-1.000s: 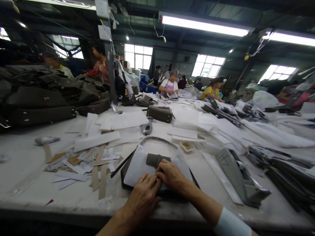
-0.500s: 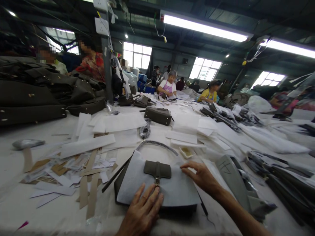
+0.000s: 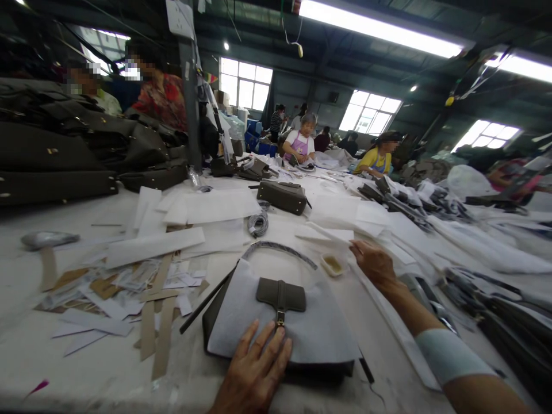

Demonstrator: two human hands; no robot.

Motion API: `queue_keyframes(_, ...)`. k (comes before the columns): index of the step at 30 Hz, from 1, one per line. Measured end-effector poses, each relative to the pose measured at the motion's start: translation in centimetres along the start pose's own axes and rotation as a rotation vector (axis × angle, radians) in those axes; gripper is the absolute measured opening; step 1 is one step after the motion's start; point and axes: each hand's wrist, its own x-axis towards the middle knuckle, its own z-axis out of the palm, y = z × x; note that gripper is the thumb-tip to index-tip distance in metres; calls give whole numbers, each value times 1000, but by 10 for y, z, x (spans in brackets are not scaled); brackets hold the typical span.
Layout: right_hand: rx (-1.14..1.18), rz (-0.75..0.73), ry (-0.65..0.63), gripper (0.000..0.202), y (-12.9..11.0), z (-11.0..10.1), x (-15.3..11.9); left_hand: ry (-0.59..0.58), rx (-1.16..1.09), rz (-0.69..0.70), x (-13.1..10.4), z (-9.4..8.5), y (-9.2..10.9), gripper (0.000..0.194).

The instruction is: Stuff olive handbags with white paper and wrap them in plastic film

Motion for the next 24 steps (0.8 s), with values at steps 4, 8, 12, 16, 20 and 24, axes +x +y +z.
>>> queue_keyframes(4, 544, -70, -170, 33, -53, -47, -34, -109, -14, -18, 6, -11, 1, 37)
queue_keyframes(8, 615, -302, -105, 19, -111, -75, -82, -197, -20, -28, 15, -24, 1, 36)
queue_keyframes(12, 375, -578, -21, 39, -144, -61, -127, -242, -44, -36, 18, -27, 2, 36)
queue_keyframes(16, 208, -694, -15, 51, -153, -38, -157, -234, -94, -105, 15, -22, 6, 36)
queue_keyframes(20, 230, -701, 3, 52, -148, -30, -166, -210, -121, -123, 14, -22, 7, 32)
queue_keyframes(24, 284, -728, 49, 49, -142, -30, -166, -213, -145, -98, 17, -29, 5, 30)
